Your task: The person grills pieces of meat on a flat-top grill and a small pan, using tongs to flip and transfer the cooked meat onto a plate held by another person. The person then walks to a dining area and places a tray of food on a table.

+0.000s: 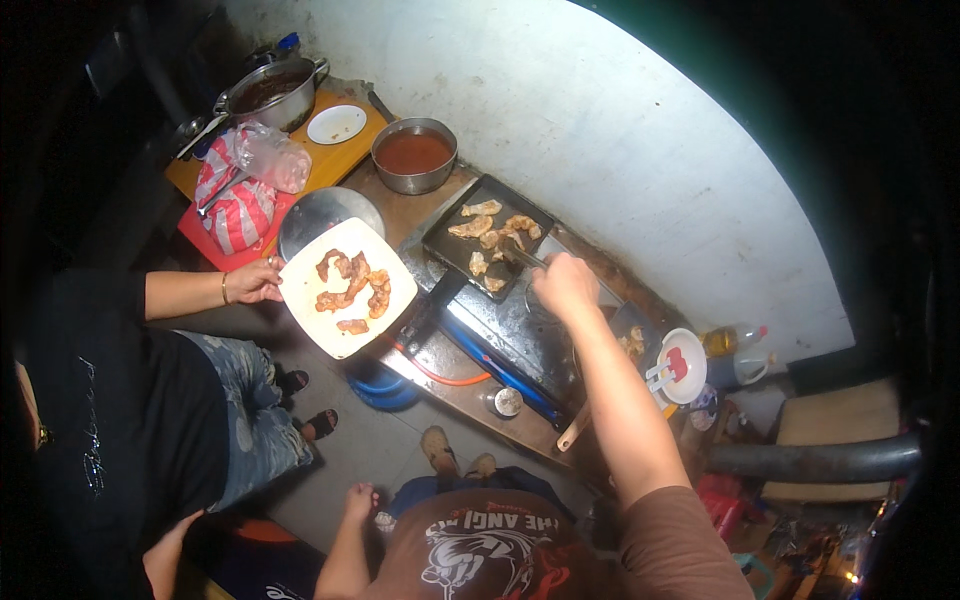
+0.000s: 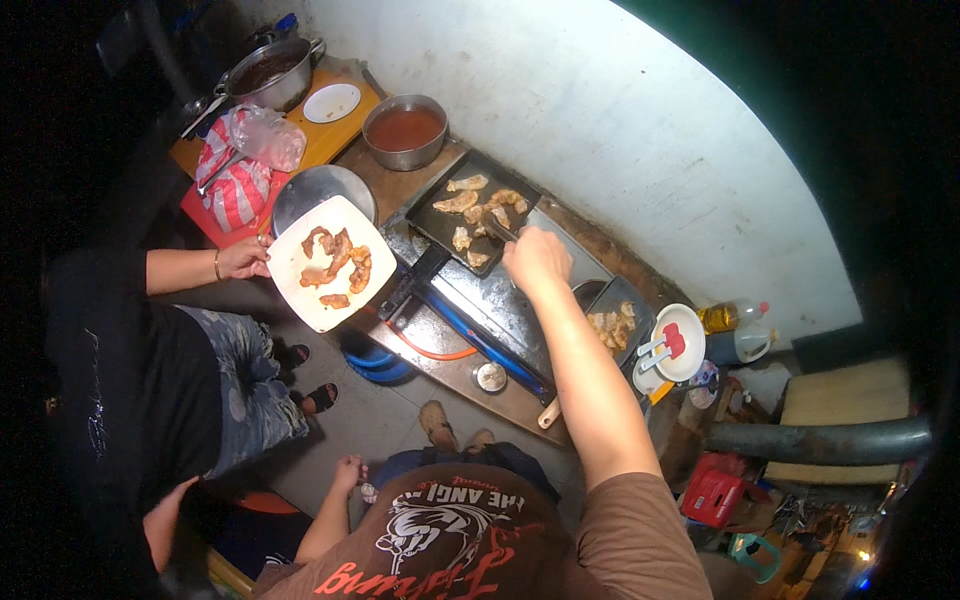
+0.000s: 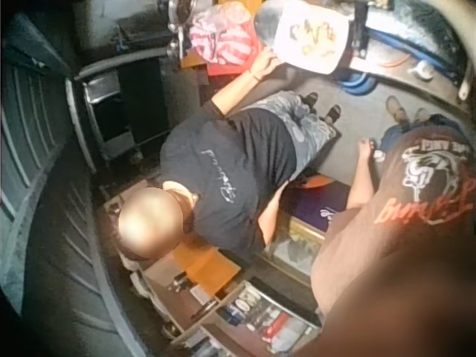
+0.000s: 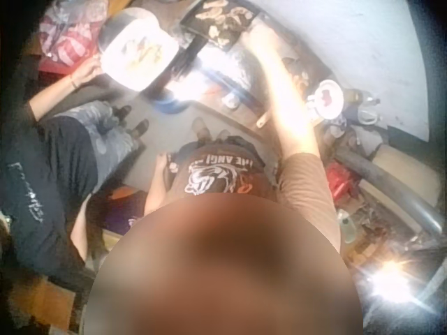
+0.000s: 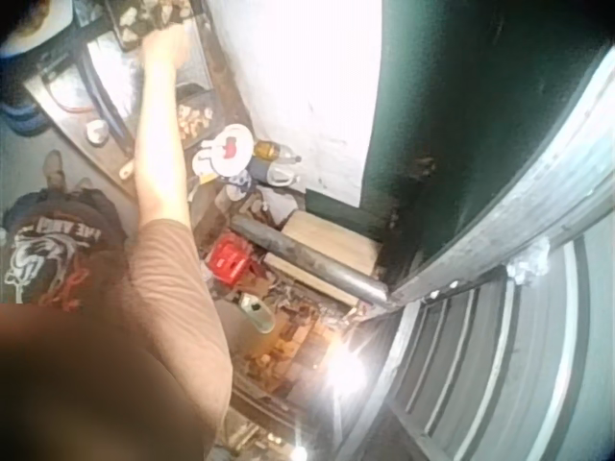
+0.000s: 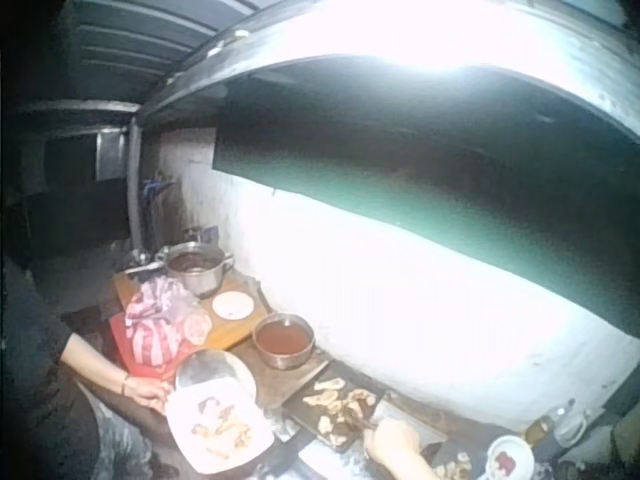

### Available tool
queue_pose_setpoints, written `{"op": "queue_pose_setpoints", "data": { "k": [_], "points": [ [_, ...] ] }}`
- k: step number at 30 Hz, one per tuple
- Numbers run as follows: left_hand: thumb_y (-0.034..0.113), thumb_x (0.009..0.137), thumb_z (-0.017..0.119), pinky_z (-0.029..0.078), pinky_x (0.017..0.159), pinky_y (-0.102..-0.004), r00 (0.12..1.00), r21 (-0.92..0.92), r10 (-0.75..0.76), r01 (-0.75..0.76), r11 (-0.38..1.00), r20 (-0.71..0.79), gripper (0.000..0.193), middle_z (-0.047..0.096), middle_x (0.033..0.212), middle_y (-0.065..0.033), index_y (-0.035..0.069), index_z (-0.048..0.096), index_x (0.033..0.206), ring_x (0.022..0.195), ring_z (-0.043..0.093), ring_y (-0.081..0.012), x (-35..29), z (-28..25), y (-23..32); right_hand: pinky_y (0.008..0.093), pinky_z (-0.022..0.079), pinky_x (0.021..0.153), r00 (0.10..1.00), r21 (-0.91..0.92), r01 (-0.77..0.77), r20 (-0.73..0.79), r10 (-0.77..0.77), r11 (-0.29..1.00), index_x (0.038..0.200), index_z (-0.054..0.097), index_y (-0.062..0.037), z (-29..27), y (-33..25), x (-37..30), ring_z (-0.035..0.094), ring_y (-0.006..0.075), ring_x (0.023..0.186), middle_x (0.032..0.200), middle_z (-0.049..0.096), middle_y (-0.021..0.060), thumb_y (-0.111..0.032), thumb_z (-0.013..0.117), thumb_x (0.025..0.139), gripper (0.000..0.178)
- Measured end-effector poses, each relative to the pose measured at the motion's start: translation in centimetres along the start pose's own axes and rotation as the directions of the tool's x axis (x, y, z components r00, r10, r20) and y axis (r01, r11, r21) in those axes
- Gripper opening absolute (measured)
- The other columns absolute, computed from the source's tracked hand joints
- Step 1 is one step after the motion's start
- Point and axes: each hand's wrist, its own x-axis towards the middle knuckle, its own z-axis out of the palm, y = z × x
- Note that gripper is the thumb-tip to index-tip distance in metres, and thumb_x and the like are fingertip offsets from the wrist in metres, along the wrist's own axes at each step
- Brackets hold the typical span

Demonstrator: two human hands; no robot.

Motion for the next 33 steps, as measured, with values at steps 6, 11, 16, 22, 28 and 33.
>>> {"op": "queue_pose_setpoints", "data": {
  "k": [6,11,16,22,28,33],
  "points": [
    [0.026,0.098,0.052,0.045,0.046,-0.0295,0.999,0.009,-0.027,0.027,1.0,-0.026,0.019,0.063,0.074,-0.0037,0.007,0.055,0.1,0.056,0.057,-0.0126,0.1,0.5,0.4,0.046,0.049,0.093,0.996,0.148,-0.073,0.07,0.063,0.986,0.113,0.068,-0.004,-0.1,2.3,-0.1,0.063,0.0388,0.108,0.108,0.067,0.0253,-0.031,0.064,0.088,0.037],
    [0.025,0.099,0.052,0.044,0.045,-0.0301,0.999,0.067,-0.029,0.03,0.997,-0.016,0.018,0.063,0.074,-0.0037,0.008,0.054,0.099,0.056,0.057,-0.0127,0.1,-0.2,-0.1,0.0481,0.049,0.091,0.995,0.07,-0.083,-0.05,0.086,0.994,0.117,0.065,-0.0044,0.3,3.1,-1.3,0.063,0.0406,0.106,0.106,0.068,0.0259,-0.032,0.063,0.089,0.039],
    [0.026,0.099,0.052,0.045,0.046,-0.0309,1.0,0.04,-0.022,0.023,0.999,-0.02,0.019,0.063,0.074,-0.0045,0.007,0.055,0.096,0.056,0.057,-0.0135,-0.1,-0.5,-0.2,0.0486,0.051,0.088,0.998,0.008,-0.029,-0.047,0.029,1.0,0.109,0.067,-0.0041,-0.5,2.3,-1.9,0.065,0.0409,0.101,0.1,0.069,0.0254,-0.031,0.063,0.089,0.034],
    [0.02,0.098,0.054,0.045,0.049,-0.0282,0.998,0.019,-0.05,0.051,0.999,-0.034,0.021,0.062,0.07,-0.0056,0.0,0.057,0.1,0.052,0.055,-0.013,-0.4,-0.2,1.0,0.0481,0.053,0.082,0.985,-0.249,0.17,0.058,-0.16,0.954,0.099,0.071,-0.0042,0.7,0.8,-1.9,0.068,0.0401,0.091,0.093,0.07,0.0227,-0.024,0.06,0.087,0.025],
    [0.022,0.098,0.054,0.043,0.045,-0.0279,0.998,-0.024,-0.05,0.049,0.998,-0.041,0.021,0.061,0.069,-0.0048,0.002,0.056,0.098,0.051,0.053,-0.0119,-1.2,-0.2,2.1,0.0477,0.051,0.088,1.0,0.075,0.026,0.003,-0.027,0.997,0.108,0.071,-0.0053,-0.6,2.3,0.2,0.066,0.0391,0.1,0.101,0.069,0.0234,-0.031,0.063,0.088,0.033],
    [0.023,0.099,0.053,0.042,0.044,-0.0274,0.997,-0.006,-0.071,0.07,0.998,-0.036,0.021,0.061,0.069,-0.0044,0.002,0.056,0.098,0.05,0.053,-0.0115,-1.8,-0.2,2.3,0.0481,0.052,0.086,0.997,-0.043,0.073,0.016,-0.073,0.996,0.107,0.071,-0.0058,-0.1,2.5,-0.5,0.067,0.0383,0.098,0.098,0.07,0.0223,-0.03,0.064,0.087,0.033]
  ]
}}
